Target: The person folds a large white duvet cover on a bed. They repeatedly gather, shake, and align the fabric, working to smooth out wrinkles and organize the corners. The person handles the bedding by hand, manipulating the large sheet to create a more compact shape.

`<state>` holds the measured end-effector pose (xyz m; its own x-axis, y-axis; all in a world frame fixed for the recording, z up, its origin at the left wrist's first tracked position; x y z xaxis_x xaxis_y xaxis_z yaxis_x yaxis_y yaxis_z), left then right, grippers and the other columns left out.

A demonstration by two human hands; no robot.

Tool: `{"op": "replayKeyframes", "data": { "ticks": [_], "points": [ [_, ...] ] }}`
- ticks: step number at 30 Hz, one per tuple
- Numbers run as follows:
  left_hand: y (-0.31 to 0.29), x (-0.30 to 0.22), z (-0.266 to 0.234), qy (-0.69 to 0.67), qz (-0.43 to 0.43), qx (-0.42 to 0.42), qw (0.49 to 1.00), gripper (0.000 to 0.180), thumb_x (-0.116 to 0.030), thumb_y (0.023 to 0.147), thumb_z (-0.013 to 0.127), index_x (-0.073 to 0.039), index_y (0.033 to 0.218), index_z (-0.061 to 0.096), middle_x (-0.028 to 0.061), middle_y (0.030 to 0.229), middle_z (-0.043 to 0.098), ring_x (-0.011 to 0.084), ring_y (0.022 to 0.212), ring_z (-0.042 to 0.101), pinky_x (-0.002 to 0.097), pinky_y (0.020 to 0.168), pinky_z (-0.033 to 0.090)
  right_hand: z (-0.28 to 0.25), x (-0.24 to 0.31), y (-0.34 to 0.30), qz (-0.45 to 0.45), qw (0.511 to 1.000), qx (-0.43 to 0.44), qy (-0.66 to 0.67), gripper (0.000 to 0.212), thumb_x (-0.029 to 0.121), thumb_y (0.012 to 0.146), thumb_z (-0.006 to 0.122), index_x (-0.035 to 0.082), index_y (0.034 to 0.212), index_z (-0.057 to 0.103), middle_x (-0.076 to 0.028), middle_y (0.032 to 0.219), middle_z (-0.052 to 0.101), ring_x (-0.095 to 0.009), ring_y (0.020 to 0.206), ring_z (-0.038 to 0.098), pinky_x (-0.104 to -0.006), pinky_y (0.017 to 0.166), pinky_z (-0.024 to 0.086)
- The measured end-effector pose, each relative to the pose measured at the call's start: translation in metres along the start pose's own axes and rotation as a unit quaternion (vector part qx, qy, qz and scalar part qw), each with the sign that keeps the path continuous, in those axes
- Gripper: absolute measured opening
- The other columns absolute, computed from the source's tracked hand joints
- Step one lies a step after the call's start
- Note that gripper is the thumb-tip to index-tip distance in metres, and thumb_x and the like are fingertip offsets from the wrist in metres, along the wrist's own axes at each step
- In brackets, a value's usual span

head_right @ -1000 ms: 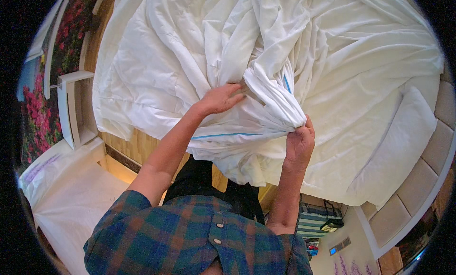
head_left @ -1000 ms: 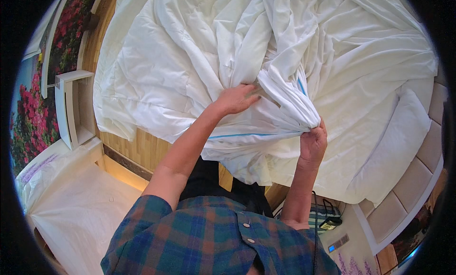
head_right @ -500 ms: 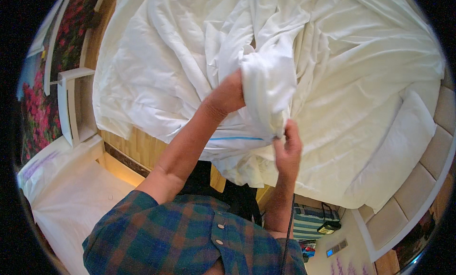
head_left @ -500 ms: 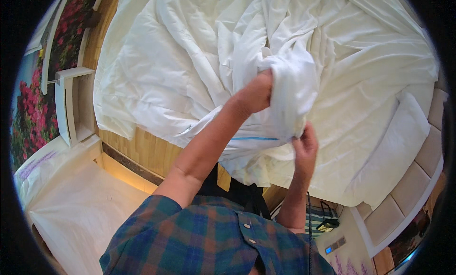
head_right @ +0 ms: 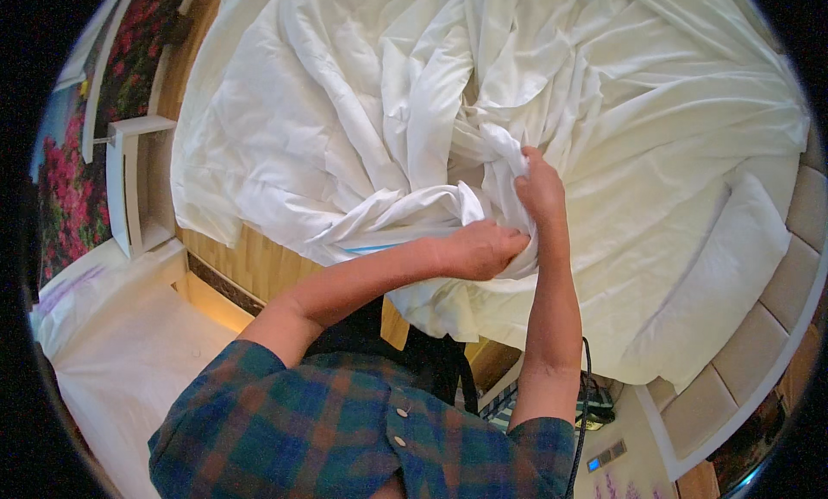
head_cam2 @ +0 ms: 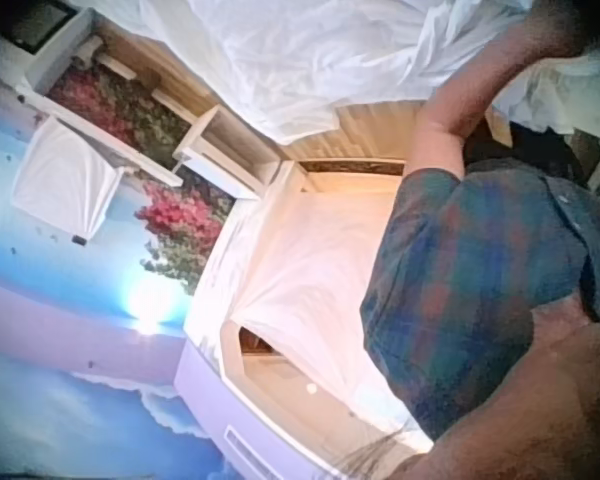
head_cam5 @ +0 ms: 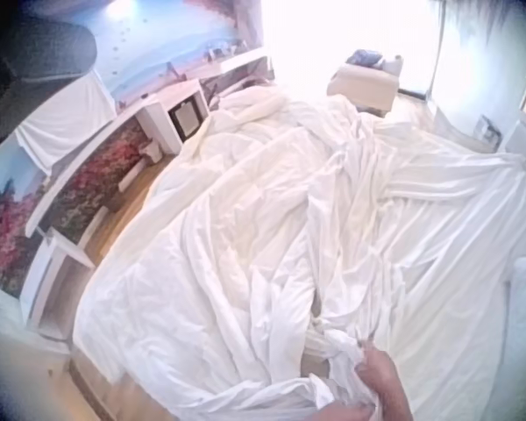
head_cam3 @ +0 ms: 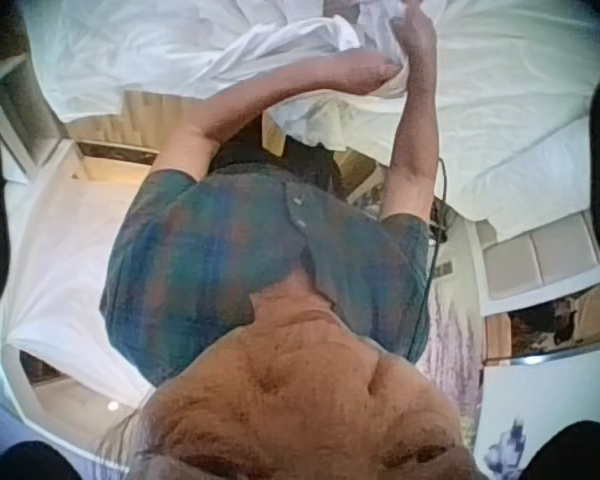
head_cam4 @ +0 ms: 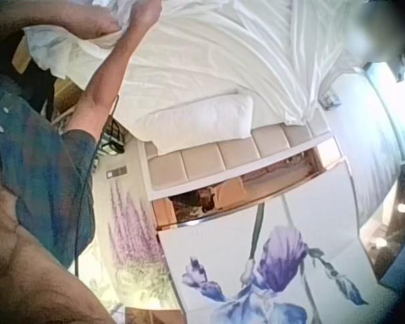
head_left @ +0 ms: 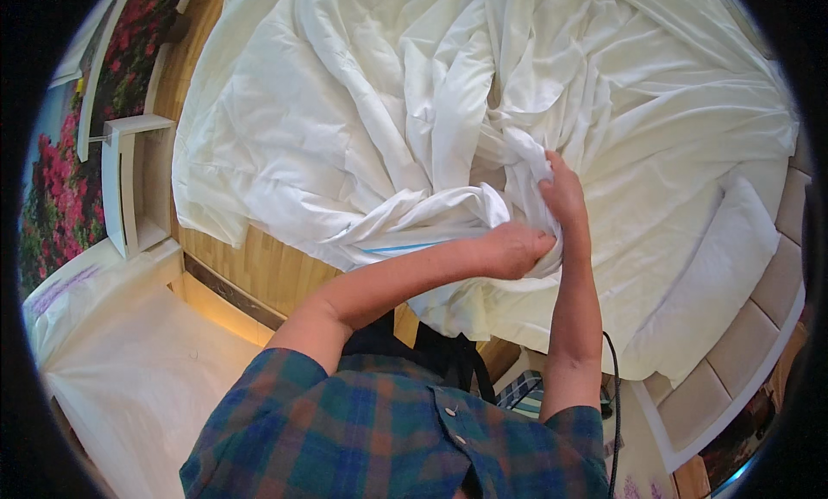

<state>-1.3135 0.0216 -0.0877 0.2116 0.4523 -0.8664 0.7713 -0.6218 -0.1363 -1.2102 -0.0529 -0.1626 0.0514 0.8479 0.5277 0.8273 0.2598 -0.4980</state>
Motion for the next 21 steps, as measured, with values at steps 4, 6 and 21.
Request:
{"op": "replayKeyframes", "data": {
  "ticks": [4, 6, 21],
  "points": [
    [0.011, 0.063, -0.070, 0.021, -0.048, -0.251, 0.967, 0.027, -0.007, 0.068, 0.065, -0.004, 0.093, 0.055, 0.0164, 0.093, 0.053, 0.0367, 0.091, 0.054, 0.0445, 0.077, 0.045, -0.052, -0.027, 0.011, 0.043, 0.828, -0.168, 0.534, 0.034, 0.004, 0.073, 0.052, -0.003, 0.105, 0.060, -0.011, 0.096, 0.064, -0.021, 0.084, 0.061, -0.0325, 0.081, 0.048],
    [0.012, 0.083, -0.115, 0.110, -0.069, -0.356, 0.926, 0.068, -0.011, 0.062, 0.075, -0.006, 0.121, 0.041, 0.0229, 0.114, 0.041, 0.0408, 0.100, 0.049, 0.0428, 0.089, 0.043, -0.101, -0.003, -0.009, 0.023, 0.751, -0.210, 0.625, 0.035, 0.000, 0.072, 0.051, -0.006, 0.106, 0.058, -0.011, 0.096, 0.062, -0.020, 0.084, 0.060, -0.0290, 0.080, 0.047],
    [0.037, 0.259, -0.220, 0.089, -0.426, -0.341, 0.833, 0.036, -0.013, 0.075, 0.055, -0.001, 0.107, 0.043, 0.0267, 0.102, 0.059, 0.0418, 0.096, 0.058, 0.0454, 0.083, 0.047, -0.187, -0.055, -0.064, -0.015, 0.689, -0.381, 0.616, 0.028, 0.007, 0.083, 0.044, -0.004, 0.103, 0.059, -0.013, 0.100, 0.062, -0.022, 0.093, 0.060, -0.0341, 0.083, 0.049]
  ]
}}
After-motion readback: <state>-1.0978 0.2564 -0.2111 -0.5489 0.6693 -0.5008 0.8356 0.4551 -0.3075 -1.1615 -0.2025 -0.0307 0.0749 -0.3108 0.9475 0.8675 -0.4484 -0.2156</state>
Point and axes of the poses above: each hand's wrist, its own y-axis towards the middle knuckle, its own z-axis out of the palm, x = y × z, the point moved 7 cm from there along y, towards the middle knuckle
